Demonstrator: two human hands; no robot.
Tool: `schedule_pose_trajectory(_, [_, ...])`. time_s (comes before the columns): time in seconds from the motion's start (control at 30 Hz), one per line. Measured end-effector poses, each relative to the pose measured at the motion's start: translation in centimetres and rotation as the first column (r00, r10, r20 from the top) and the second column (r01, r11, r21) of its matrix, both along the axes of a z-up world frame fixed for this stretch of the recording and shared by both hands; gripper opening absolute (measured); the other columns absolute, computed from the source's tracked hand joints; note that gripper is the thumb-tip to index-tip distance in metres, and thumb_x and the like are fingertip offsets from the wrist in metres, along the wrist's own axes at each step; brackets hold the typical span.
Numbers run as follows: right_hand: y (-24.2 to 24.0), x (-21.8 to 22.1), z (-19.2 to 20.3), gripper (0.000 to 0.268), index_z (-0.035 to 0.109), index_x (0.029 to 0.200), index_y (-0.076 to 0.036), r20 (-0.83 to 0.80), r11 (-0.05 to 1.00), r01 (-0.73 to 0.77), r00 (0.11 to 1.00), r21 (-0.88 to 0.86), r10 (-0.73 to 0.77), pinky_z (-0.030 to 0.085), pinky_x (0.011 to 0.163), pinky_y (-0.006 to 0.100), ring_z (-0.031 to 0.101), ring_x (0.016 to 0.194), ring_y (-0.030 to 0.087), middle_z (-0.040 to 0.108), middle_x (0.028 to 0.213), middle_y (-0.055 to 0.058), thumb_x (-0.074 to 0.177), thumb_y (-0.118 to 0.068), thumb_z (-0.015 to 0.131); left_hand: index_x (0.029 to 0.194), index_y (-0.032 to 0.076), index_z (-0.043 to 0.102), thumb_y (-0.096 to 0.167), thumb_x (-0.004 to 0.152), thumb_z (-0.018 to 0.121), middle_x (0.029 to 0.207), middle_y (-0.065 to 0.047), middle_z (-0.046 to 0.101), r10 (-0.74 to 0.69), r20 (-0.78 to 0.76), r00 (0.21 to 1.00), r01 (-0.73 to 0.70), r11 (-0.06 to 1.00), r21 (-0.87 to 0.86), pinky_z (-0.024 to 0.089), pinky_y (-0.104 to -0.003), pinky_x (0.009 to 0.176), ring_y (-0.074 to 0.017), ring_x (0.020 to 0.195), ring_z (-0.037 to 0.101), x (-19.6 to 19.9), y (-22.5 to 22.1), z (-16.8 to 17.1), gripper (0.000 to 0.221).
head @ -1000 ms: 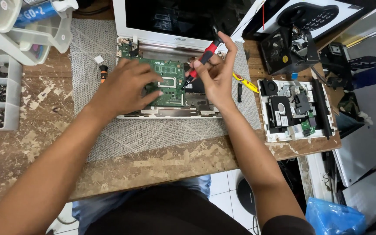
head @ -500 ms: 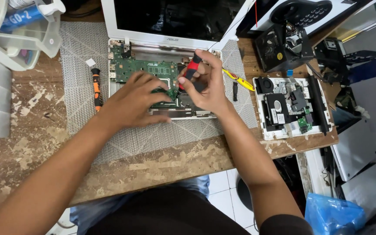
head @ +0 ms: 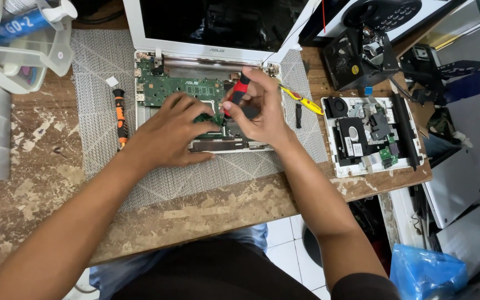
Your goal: Removing internal components including the motherboard from a laptop using a screwdriver
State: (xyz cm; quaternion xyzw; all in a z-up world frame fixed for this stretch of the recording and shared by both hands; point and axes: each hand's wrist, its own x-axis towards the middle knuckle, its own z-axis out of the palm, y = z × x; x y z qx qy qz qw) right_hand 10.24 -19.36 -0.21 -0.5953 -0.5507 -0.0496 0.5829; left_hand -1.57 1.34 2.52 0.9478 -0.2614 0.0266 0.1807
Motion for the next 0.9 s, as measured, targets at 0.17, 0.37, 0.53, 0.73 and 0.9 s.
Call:
schedule_pose_trajectory(0.17, [0.2,0.1,0.0,0.065,0.028,0.148,-0.003,0.032,1.0,0.009,0.999,0.004,-0.01,0.057,0.054,0.033,0.071,0.069,0.027,0.071,0.094,0.021,0.097,0.009,0.068,0.109,0.018,0.075,0.05,0.077,0.081,0.126,-0.006,0.066,0.001,0.007,1.0,-0.001,1.0,0.022,0.032,-0.059,0.118,-0.029,0.127,0.056,0.1,0.0,0.0,0.046])
schedule_pose_trajectory(0.37, [-0.1,0.3,0.0,0.066,0.025,0.149,-0.004,0.032,1.0,0.012,0.999,0.024,-0.013,0.057,0.056,0.032,0.073,0.072,0.028,0.071,0.095,0.022,0.099,0.009,0.065,0.11,0.019,0.075,0.049,0.08,0.079,0.125,-0.005,0.068,0.005,0.024,1.0,-0.006,0.999,0.046,0.03,-0.058,0.12,-0.028,0.127,0.057,0.1,0.1,0.2,0.043])
schedule_pose_trajectory(0.53, [-0.1,0.6,-0.3,0.065,0.024,0.149,-0.004,0.024,0.999,0.002,1.0,0.047,-0.004,0.059,0.06,0.032,0.073,0.076,0.028,0.071,0.096,0.023,0.099,0.011,0.064,0.116,0.02,0.073,0.048,0.085,0.074,0.13,-0.005,0.067,0.015,-0.002,1.0,-0.015,0.998,0.059,0.025,-0.057,0.123,-0.027,0.133,0.054,0.1,0.7,0.4,0.043])
schedule_pose_trajectory(0.73, [0.2,0.4,-0.7,0.065,0.023,0.15,-0.004,0.044,0.999,0.039,0.998,0.037,-0.041,0.057,0.059,0.031,0.073,0.077,0.027,0.07,0.098,0.022,0.1,0.009,0.064,0.12,0.017,0.073,0.047,0.084,0.077,0.133,-0.006,0.066,0.025,-0.017,1.0,-0.025,1.0,0.0,0.025,-0.056,0.123,-0.0284,0.136,0.053,0.3,1.1,-0.4,0.047])
schedule_pose_trajectory(0.9, [0.3,0.3,-0.8,0.067,0.023,0.151,-0.005,0.052,0.999,0.039,0.998,0.037,-0.041,0.055,0.061,0.029,0.072,0.077,0.026,0.071,0.101,0.022,0.1,0.009,0.065,0.121,0.014,0.073,0.043,0.083,0.079,0.133,-0.008,0.066,0.017,-0.012,1.0,-0.018,0.999,-0.036,0.029,-0.057,0.121,-0.032,0.136,0.052,0.5,1.2,-0.7,0.048])
